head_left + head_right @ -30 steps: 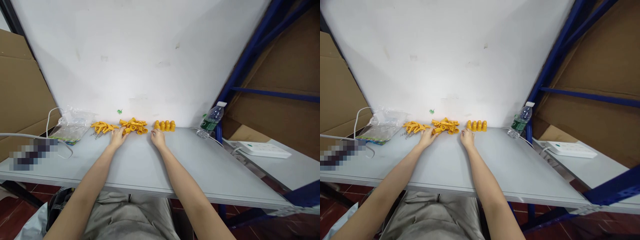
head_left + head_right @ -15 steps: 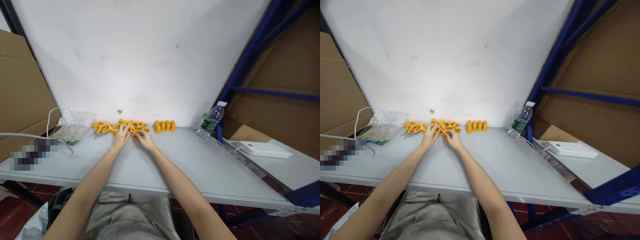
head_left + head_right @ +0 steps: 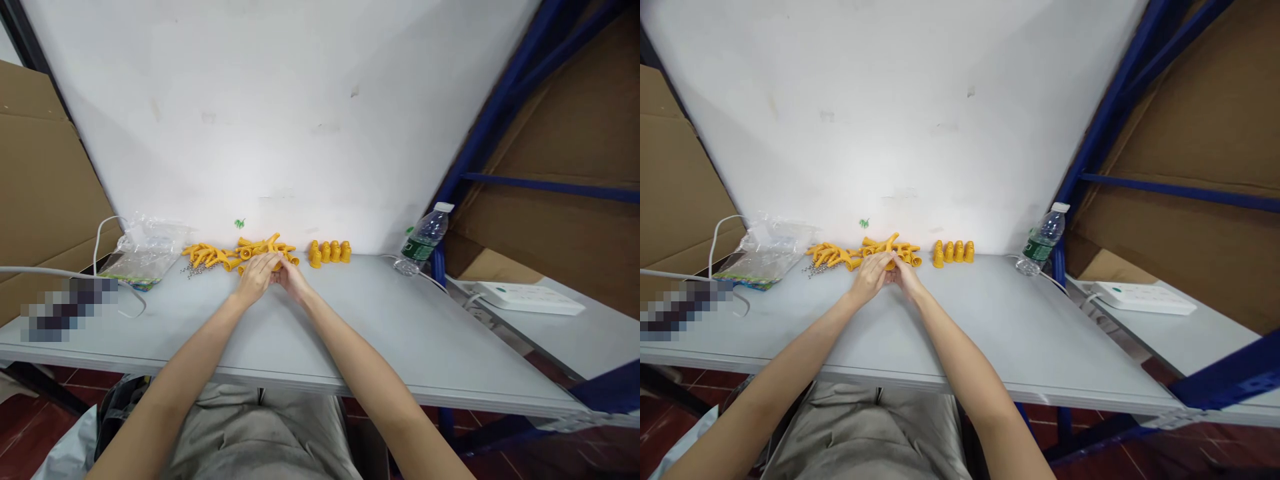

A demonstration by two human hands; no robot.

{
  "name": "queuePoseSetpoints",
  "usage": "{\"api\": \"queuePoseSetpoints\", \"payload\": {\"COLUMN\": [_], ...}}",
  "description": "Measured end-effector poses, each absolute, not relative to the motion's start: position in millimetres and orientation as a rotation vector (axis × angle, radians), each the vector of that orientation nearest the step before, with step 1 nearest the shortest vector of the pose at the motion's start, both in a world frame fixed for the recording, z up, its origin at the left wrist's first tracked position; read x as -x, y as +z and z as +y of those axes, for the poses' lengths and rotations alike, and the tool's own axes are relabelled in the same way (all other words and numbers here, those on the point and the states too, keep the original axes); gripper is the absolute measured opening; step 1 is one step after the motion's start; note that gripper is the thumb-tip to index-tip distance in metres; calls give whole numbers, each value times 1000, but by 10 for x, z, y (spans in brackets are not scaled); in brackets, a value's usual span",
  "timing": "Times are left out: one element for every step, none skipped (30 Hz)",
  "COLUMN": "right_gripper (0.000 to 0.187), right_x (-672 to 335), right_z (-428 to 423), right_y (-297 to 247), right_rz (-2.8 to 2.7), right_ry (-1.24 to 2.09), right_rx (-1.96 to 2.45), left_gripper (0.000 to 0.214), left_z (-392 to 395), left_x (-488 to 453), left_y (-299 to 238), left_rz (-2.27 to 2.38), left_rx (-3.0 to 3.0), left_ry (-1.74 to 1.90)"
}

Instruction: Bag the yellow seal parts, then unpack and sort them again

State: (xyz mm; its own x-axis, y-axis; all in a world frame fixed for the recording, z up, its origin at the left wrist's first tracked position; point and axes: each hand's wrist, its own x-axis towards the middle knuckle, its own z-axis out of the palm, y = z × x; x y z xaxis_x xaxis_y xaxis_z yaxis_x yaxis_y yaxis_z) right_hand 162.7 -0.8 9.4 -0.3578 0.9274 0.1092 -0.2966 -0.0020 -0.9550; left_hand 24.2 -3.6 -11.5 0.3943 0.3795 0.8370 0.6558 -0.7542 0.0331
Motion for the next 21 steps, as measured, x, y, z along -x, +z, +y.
{"api": "queuePoseSetpoints", "payload": {"right_gripper": [48,45,41,38,34,31,27,24,22,20,19,18,19,20,21,23,25,27,29,30,31], "right_x": [-1631,-1638,-1647,-1657,-1668,-1678,-1688,-1697,-1707,-1718,-1729,-1742,-1756,-1771,-1787,-1804,-1820,-1835,-1848,-1858,-1865], "right_z": [-21,-31,-38,-41,-41,-38,-31,-21,-9,4,17,28,37,43,46,46,44,40,34,26,16], "right_y": [109,120,128,133,137,138,139,139,138,138,138,139,141,145,150,156,163,170,177,184,190], "right_rz": [-1253,-1241,-1231,-1222,-1213,-1200,-1182,-1160,-1137,-1122,-1117,-1123,-1140,-1165,-1195,-1227,-1262,-1297,-1331,-1363,-1395], "right_ry": [1580,1591,1595,1592,1583,1574,1569,1568,1570,1568,1555,1534,1507,1484,1472,1475,1485,1497,1500,1493,1473], "right_rx": [729,719,712,710,711,713,717,725,740,763,796,831,857,869,869,861,854,848,848,852,859], "left_gripper": [50,52,53,54,55,56,57,58,58,58,58,58,57,56,55,54,53,51,50,48,46], "left_z": [-37,-36,-37,-38,-39,-41,-44,-46,-47,-46,-43,-38,-29,-17,-3,14,32,50,66,79,90], "left_x": [-239,-232,-224,-216,-210,-206,-205,-207,-209,-211,-210,-206,-196,-182,-161,-137,-109,-81,-53,-28,-6], "left_y": [-111,-109,-108,-108,-108,-107,-105,-101,-97,-91,-86,-82,-80,-80,-82,-86,-92,-97,-103,-107,-110], "left_rz": [-892,-896,-914,-940,-966,-989,-1004,-1010,-1010,-1011,-1022,-1049,-1096,-1161,-1238,-1313,-1379,-1431,-1467,-1490,-1508], "left_rx": [2365,2379,2398,2419,2443,2468,2490,2507,2515,2514,2501,2475,2436,2388,2334,2284,2244,2217,2204,2202,2205], "left_ry": [-1320,-1337,-1341,-1333,-1318,-1298,-1278,-1259,-1239,-1219,-1202,-1189,-1183,-1184,-1188,-1194,-1198,-1200,-1202,-1206,-1215]}}
